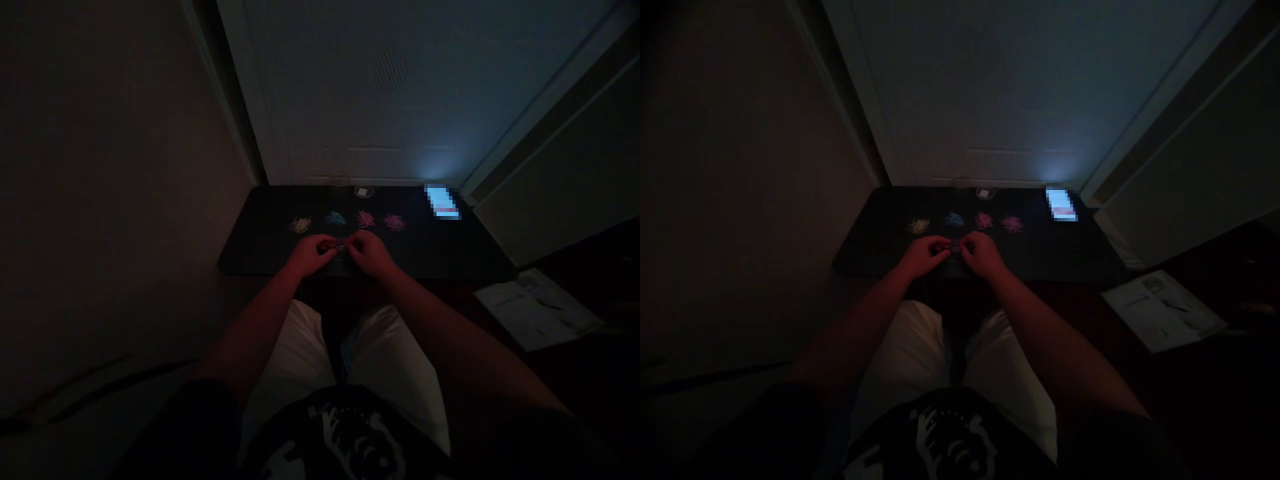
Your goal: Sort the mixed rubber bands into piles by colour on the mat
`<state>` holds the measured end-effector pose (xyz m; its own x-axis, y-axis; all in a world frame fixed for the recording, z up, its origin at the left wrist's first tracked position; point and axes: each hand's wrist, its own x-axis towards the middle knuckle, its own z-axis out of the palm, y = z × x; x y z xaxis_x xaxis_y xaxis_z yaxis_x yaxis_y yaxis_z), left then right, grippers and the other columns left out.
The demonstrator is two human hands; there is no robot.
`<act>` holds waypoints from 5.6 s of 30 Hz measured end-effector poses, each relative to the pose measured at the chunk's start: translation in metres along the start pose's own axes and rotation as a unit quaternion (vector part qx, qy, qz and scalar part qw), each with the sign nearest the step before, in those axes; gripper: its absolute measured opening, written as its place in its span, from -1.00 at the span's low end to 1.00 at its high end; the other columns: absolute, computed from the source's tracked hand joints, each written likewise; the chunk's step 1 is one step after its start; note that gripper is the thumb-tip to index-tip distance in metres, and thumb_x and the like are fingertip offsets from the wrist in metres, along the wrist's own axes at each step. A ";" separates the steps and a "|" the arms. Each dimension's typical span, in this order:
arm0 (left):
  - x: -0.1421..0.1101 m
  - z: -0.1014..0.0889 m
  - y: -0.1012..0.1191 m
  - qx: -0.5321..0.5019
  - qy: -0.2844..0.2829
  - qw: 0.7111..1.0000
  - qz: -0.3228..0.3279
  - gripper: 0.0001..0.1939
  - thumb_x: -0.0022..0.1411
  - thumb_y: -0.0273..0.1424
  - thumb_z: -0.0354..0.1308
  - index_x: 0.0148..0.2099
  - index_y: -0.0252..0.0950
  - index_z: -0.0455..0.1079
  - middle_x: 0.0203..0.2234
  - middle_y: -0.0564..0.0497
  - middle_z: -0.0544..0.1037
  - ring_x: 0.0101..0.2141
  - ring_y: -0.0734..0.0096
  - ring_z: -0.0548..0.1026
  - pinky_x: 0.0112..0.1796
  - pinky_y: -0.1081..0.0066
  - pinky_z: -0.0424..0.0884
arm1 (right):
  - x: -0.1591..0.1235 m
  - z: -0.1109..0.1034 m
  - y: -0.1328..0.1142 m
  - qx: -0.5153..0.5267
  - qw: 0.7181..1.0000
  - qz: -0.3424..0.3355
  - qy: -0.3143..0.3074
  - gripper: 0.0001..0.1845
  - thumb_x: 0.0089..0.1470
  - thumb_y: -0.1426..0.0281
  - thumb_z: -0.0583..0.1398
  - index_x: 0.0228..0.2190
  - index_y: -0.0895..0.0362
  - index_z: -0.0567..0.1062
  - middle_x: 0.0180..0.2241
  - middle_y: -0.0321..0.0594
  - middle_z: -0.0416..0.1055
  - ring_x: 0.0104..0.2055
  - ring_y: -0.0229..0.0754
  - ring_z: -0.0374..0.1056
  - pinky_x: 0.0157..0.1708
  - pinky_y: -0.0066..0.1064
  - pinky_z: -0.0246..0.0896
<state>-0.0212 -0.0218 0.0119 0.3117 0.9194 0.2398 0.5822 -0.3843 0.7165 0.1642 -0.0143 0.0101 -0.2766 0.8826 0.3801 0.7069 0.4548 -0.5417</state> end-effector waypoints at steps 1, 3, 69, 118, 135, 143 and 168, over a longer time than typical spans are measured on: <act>0.001 0.003 0.001 -0.003 -0.001 1.000 0.004 -0.69 0.06 -0.34 0.14 -0.11 -0.29 0.42 -0.29 -0.01 0.55 -0.32 0.43 0.47 -0.27 0.45 0.38 | 0.000 0.002 -0.001 0.003 1.000 -0.005 0.002 -0.90 -0.04 0.43 0.11 -0.48 0.16 0.43 -0.47 -0.22 0.36 -0.40 -0.22 0.23 -0.35 -0.40 0.10; 0.003 0.007 0.002 -0.001 0.002 1.000 0.002 -0.72 0.06 -0.34 0.15 -0.15 -0.29 0.44 -0.32 0.00 0.56 -0.34 0.44 0.47 -0.28 0.45 0.38 | 0.000 0.006 -0.002 0.009 1.000 -0.012 0.006 -0.90 -0.04 0.43 0.11 -0.47 0.16 0.43 -0.46 -0.21 0.36 -0.37 -0.21 0.24 -0.33 -0.39 0.10; 0.013 0.011 -0.011 -0.046 0.026 0.998 -0.041 -0.74 0.13 -0.23 0.01 -0.39 -0.32 0.36 -0.49 0.02 0.48 -0.43 0.44 0.40 -0.38 0.45 0.29 | -0.008 0.018 -0.005 0.030 0.995 -0.041 0.089 -0.91 0.03 0.48 0.07 -0.43 0.12 0.39 -0.41 -0.21 0.33 -0.31 -0.18 0.20 -0.25 -0.36 0.06; 0.007 0.010 -0.005 -0.066 0.036 0.997 -0.036 -0.77 0.08 -0.24 0.07 -0.36 -0.30 0.41 -0.46 0.02 0.52 -0.43 0.42 0.43 -0.37 0.44 0.33 | -0.012 0.016 -0.009 -0.011 0.995 -0.044 0.090 -0.90 0.04 0.49 0.05 -0.43 0.13 0.37 -0.43 -0.21 0.30 -0.34 -0.19 0.19 -0.29 -0.37 0.05; 0.010 0.013 -0.007 -0.036 0.015 0.999 -0.035 -0.80 0.10 -0.27 0.05 -0.35 -0.30 0.37 -0.47 0.04 0.47 -0.44 0.46 0.38 -0.38 0.45 0.30 | -0.012 0.016 -0.008 -0.022 0.996 -0.053 0.068 -0.89 0.06 0.48 0.05 -0.41 0.13 0.38 -0.40 -0.18 0.30 -0.30 -0.16 0.19 -0.27 -0.35 0.04; 0.010 0.013 -0.008 -0.050 0.042 0.997 -0.045 -0.81 0.11 -0.29 0.03 -0.35 -0.31 0.36 -0.46 0.03 0.46 -0.42 0.45 0.38 -0.37 0.45 0.29 | -0.010 0.017 -0.002 0.031 0.992 -0.009 0.118 -0.86 0.05 0.48 0.02 -0.41 0.13 0.37 -0.42 -0.18 0.31 -0.33 -0.17 0.20 -0.27 -0.35 0.06; 0.009 0.015 -0.010 -0.061 0.031 0.997 -0.030 -0.77 0.06 -0.27 0.12 -0.32 -0.34 0.41 -0.43 -0.02 0.52 -0.42 0.44 0.43 -0.37 0.45 0.33 | -0.012 0.013 -0.004 -0.009 0.995 -0.035 0.091 -0.89 0.04 0.44 0.07 -0.46 0.12 0.38 -0.45 -0.20 0.28 -0.34 -0.17 0.19 -0.30 -0.36 0.06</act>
<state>-0.0133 -0.0108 -0.0026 0.2303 0.9454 0.2306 0.5023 -0.3184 0.8040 0.1561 -0.0248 -0.0025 -0.2048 0.8119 0.5467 0.7024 0.5109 -0.4957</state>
